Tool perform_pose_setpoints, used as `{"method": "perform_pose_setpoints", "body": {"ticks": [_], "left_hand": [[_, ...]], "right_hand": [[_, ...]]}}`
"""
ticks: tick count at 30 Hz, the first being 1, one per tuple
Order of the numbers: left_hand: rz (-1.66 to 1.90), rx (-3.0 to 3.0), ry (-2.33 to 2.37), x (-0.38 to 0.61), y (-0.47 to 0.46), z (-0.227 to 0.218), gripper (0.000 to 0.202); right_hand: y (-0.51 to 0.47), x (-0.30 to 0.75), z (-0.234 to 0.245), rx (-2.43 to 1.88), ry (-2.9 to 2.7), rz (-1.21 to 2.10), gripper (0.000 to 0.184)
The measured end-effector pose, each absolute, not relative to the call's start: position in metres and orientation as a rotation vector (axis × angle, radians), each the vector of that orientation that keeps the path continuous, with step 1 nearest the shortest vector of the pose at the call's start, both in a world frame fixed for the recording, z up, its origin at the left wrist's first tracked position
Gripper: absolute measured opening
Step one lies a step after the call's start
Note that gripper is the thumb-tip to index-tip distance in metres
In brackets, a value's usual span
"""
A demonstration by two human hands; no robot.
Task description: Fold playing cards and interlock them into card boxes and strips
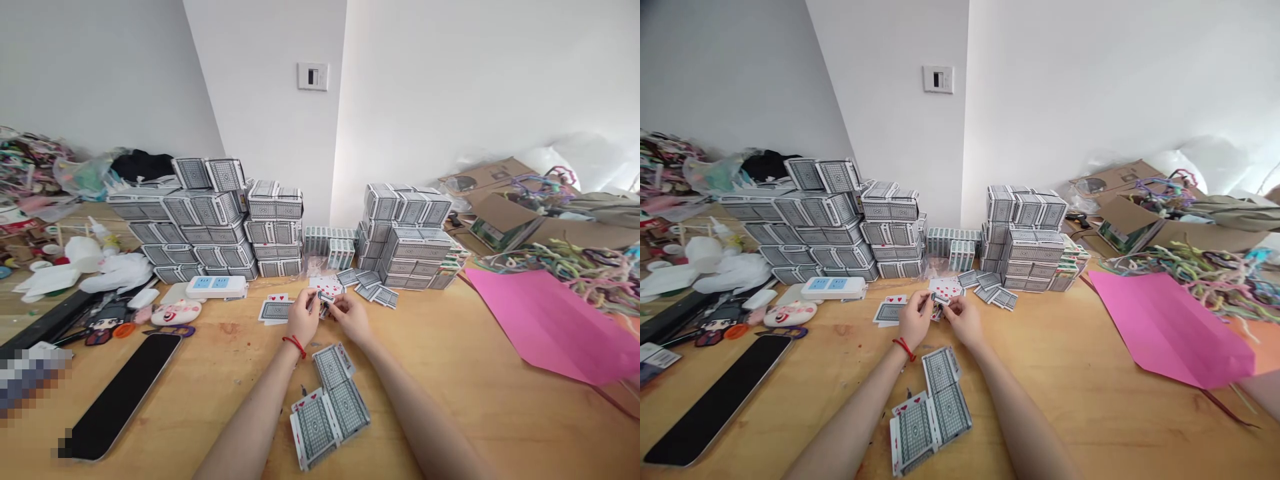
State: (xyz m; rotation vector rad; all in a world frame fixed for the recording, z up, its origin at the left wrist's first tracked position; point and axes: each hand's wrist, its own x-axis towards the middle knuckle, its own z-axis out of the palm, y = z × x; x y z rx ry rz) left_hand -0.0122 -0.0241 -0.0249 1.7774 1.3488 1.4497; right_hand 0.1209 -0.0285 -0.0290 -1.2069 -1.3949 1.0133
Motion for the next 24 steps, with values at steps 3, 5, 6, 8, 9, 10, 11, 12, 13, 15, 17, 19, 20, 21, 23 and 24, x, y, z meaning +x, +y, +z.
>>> {"method": "perform_pose_setpoints", "body": {"ticks": [3,5,6,8,9,10,11,12,13,15,17,19,20,21,23,24], "left_hand": [[1.405,1.77,1.274,-0.0099,-0.0258,-0.0254,0.016],[1.393,1.755,1.238,-0.0084,-0.027,-0.0243,0.016],[1.397,1.742,1.225,-0.0079,-0.0275,-0.0234,0.016],[1.425,1.701,1.215,-0.0077,-0.0274,-0.0213,0.018],[1.443,1.672,1.214,-0.008,-0.0268,-0.0205,0.019],[1.458,1.639,1.215,-0.0086,-0.0259,-0.0199,0.02],[1.468,1.606,1.215,-0.0093,-0.0246,-0.0197,0.02],[1.471,1.578,1.215,-0.0101,-0.0232,-0.0198,0.02],[1.467,1.559,1.215,-0.0109,-0.0218,-0.0203,0.02],[1.459,1.552,1.226,-0.012,-0.0197,-0.0215,0.017],[1.459,1.573,1.247,-0.0124,-0.0192,-0.0224,0.015],[1.457,1.616,1.264,-0.0125,-0.0199,-0.0223,0.012],[1.457,1.644,1.276,-0.0125,-0.0205,-0.022,0.012],[1.461,1.676,1.295,-0.0125,-0.021,-0.0216,0.011],[1.477,1.742,1.35,-0.0129,-0.0219,-0.021,0.011],[1.485,1.777,1.38,-0.0131,-0.022,-0.021,0.011]], "right_hand": [[-0.0288,0.1213,-0.028,-1.212,-1.4,0.932,0.018],[-0.0291,0.1216,-0.0274,-1.211,-1.42,0.886,0.019],[-0.0292,0.1217,-0.0274,-1.213,-1.432,0.871,0.02],[-0.029,0.1222,-0.0284,-1.222,-1.445,0.852,0.022],[-0.0286,0.1225,-0.0293,-1.227,-1.447,0.848,0.023],[-0.0282,0.1229,-0.0302,-1.231,-1.446,0.849,0.024],[-0.0277,0.1235,-0.0311,-1.232,-1.443,0.855,0.025],[-0.0273,0.124,-0.0317,-1.229,-1.439,0.869,0.026],[-0.0271,0.1246,-0.0319,-1.221,-1.435,0.891,0.026],[-0.0274,0.1256,-0.0311,-1.187,-1.427,0.95,0.027],[-0.0284,0.126,-0.0291,-1.157,-1.417,0.983,0.026],[-0.0295,0.1258,-0.0274,-1.156,-1.416,0.953,0.023],[-0.03,0.1255,-0.0269,-1.166,-1.424,0.918,0.021],[-0.0304,0.1251,-0.0266,-1.177,-1.439,0.882,0.02],[-0.0311,0.1244,-0.0267,-1.197,-1.481,0.818,0.019],[-0.0315,0.124,-0.0268,-1.204,-1.501,0.795,0.019]]}}
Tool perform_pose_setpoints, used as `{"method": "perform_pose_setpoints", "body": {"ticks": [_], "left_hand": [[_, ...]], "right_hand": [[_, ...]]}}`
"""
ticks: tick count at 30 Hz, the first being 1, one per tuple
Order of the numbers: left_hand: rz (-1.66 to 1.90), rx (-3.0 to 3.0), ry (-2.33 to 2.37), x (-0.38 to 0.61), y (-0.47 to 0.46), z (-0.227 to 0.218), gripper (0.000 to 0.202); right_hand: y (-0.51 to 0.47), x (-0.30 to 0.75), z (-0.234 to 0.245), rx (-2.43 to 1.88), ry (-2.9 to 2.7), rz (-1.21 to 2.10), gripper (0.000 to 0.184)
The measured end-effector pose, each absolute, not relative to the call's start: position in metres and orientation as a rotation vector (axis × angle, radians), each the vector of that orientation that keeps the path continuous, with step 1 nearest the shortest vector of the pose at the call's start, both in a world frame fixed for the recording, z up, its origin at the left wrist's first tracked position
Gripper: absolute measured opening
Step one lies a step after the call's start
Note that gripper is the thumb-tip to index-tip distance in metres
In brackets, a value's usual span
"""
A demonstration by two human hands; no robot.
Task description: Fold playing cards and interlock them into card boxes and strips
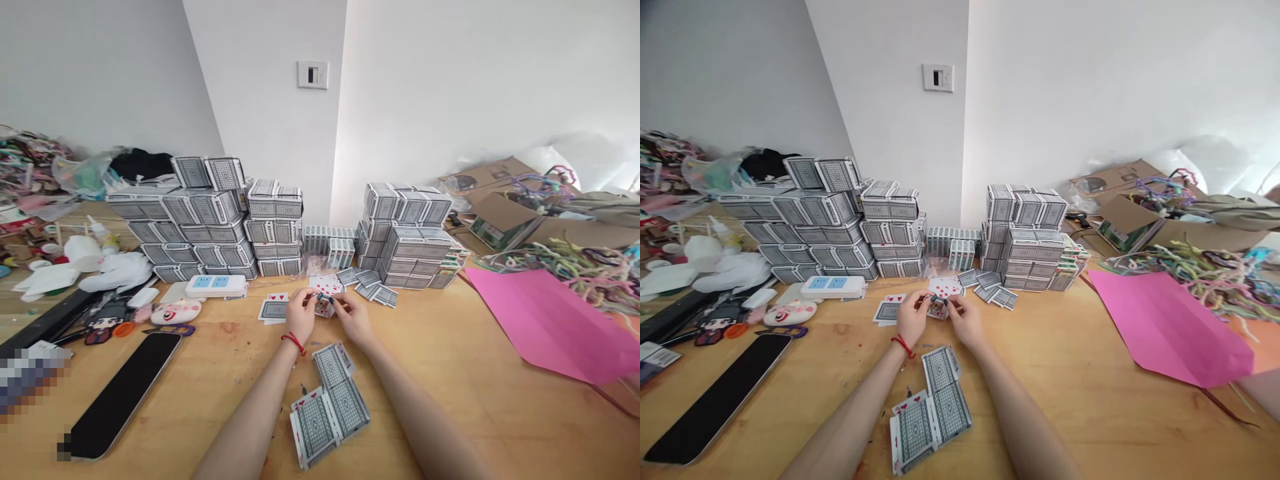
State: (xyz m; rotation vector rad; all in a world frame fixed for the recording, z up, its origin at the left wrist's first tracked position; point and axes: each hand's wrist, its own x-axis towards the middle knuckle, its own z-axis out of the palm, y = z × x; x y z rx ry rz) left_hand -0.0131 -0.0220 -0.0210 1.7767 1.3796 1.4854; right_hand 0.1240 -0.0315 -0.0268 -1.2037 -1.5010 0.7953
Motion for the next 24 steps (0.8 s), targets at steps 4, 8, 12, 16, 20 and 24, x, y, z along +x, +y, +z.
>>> {"method": "perform_pose_setpoints", "body": {"ticks": [4,8,12,16,20,24], "left_hand": [[1.493,1.89,1.449,-0.014,-0.0213,-0.0224,0.022],[1.471,1.918,1.478,-0.0149,-0.0204,-0.0235,0.027],[1.441,1.891,1.458,-0.0152,-0.0208,-0.0234,0.016],[1.429,1.882,1.45,-0.0144,-0.0207,-0.024,0.014],[1.454,1.889,1.46,-0.0142,-0.0193,-0.0247,0.023],[1.451,1.885,1.47,-0.0151,-0.0193,-0.0239,0.03]], "right_hand": [[-0.0332,0.123,-0.0262,-1.229,-1.548,0.734,0.02],[-0.0335,0.1228,-0.0259,-1.235,-1.572,0.73,0.022],[-0.0322,0.1232,-0.0275,-1.252,-1.563,0.75,0.024],[-0.0318,0.1234,-0.028,-1.253,-1.558,0.764,0.024],[-0.0323,0.1236,-0.0269,-1.269,-1.554,0.763,0.025],[-0.0328,0.1235,-0.026,-1.256,-1.544,0.801,0.026]]}}
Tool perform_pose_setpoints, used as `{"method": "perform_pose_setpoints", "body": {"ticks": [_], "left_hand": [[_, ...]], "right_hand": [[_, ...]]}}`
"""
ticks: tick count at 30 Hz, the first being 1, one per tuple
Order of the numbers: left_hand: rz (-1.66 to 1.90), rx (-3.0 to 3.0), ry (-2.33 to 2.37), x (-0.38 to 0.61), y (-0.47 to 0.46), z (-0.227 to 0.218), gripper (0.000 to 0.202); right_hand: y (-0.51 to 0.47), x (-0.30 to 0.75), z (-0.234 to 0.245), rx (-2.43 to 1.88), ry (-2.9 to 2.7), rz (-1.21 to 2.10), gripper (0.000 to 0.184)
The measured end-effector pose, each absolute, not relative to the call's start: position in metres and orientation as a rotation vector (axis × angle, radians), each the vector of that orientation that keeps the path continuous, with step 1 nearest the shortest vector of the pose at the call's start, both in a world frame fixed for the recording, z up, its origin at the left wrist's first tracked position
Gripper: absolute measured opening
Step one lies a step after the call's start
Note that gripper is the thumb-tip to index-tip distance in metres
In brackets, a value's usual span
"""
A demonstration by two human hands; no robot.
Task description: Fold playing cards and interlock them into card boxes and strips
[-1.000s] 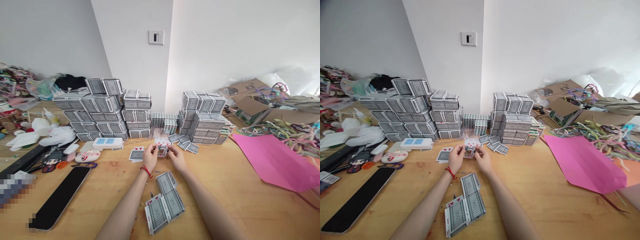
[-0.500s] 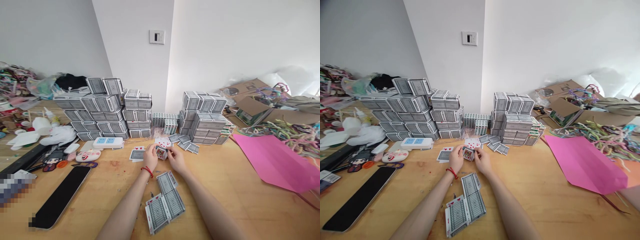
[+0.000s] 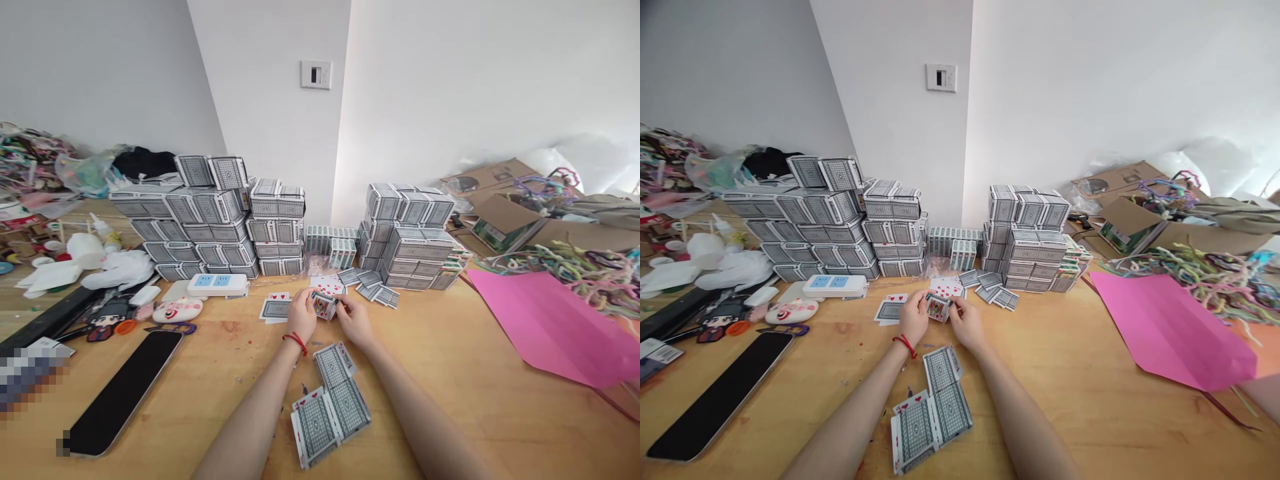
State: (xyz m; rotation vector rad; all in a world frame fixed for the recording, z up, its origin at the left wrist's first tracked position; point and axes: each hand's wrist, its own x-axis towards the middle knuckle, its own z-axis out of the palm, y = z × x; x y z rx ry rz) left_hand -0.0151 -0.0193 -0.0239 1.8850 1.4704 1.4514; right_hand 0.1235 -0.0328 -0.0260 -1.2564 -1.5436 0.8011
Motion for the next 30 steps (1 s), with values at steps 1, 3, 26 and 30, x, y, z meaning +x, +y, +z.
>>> {"method": "perform_pose_setpoints", "body": {"ticks": [1,3,26,30], "left_hand": [[1.449,1.89,1.464,-0.015,-0.02,-0.023,0.031],[1.437,1.921,1.432,-0.014,-0.021,-0.023,0.034],[1.264,1.298,1.008,-0.015,-0.011,-0.026,0.026],[1.242,1.39,1.044,-0.015,-0.012,-0.025,0.02]], "right_hand": [[-0.033,0.123,-0.026,-1.248,-1.535,0.813,0.026],[-0.033,0.123,-0.026,-1.234,-1.525,0.822,0.025],[-0.027,0.127,-0.032,-1.175,-1.386,0.885,0.023],[-0.03,0.125,-0.03,-1.156,-1.421,0.929,0.023]]}}
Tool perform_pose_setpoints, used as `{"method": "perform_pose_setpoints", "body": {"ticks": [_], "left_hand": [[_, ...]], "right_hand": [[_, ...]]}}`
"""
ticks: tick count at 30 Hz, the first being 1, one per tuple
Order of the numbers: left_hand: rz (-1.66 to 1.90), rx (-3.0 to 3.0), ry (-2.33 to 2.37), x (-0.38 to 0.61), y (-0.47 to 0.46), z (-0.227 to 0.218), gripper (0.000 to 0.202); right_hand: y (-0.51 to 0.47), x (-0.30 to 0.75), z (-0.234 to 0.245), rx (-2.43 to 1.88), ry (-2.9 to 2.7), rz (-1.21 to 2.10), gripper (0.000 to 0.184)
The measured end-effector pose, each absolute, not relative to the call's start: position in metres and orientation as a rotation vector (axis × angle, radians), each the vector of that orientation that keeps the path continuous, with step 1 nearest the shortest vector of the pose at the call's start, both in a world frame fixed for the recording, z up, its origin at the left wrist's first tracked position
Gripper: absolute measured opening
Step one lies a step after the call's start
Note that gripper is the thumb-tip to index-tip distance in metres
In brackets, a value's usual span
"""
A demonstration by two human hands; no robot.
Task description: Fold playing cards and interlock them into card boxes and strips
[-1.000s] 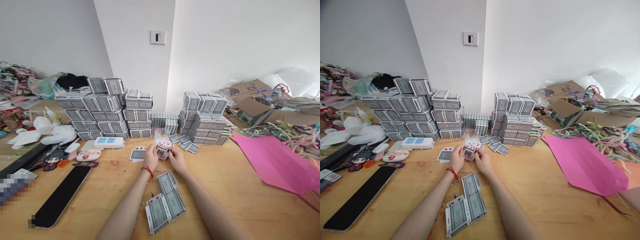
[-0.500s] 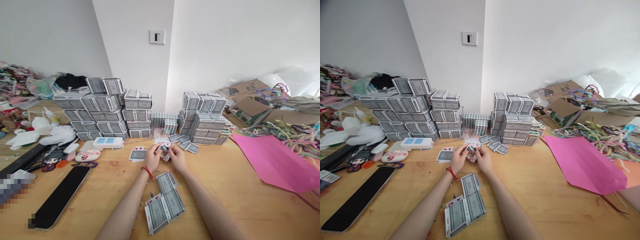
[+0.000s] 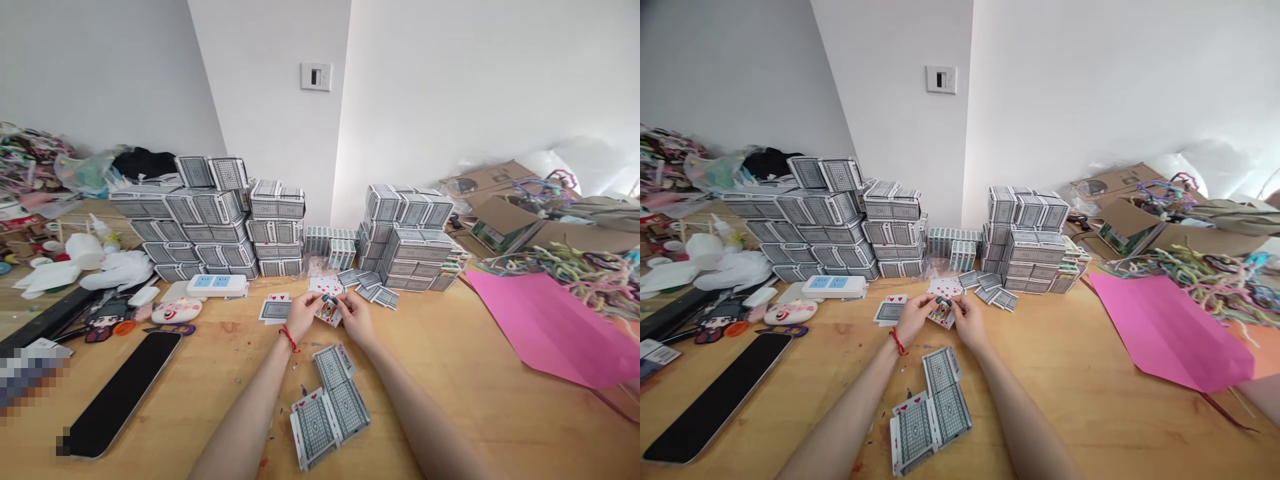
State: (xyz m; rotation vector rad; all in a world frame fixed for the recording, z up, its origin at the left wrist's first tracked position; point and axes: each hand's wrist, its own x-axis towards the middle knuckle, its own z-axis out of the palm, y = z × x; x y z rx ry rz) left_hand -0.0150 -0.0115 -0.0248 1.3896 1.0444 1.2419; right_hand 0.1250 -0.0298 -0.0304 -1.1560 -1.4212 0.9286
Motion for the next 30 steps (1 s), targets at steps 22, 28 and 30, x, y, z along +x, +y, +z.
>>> {"method": "perform_pose_setpoints", "body": {"ticks": [22,28,30], "left_hand": [[1.302,1.689,1.148,-0.012,-0.02,-0.021,0.027],[1.273,1.71,1.111,-0.01,-0.022,-0.021,0.02],[1.267,1.691,1.112,-0.009,-0.022,-0.021,0.02]], "right_hand": [[-0.034,0.124,-0.023,-1.095,-1.429,1.03,0.021],[-0.036,0.125,-0.02,-1.101,-1.407,1.078,0.024],[-0.035,0.124,-0.022,-1.113,-1.387,1.046,0.026]]}}
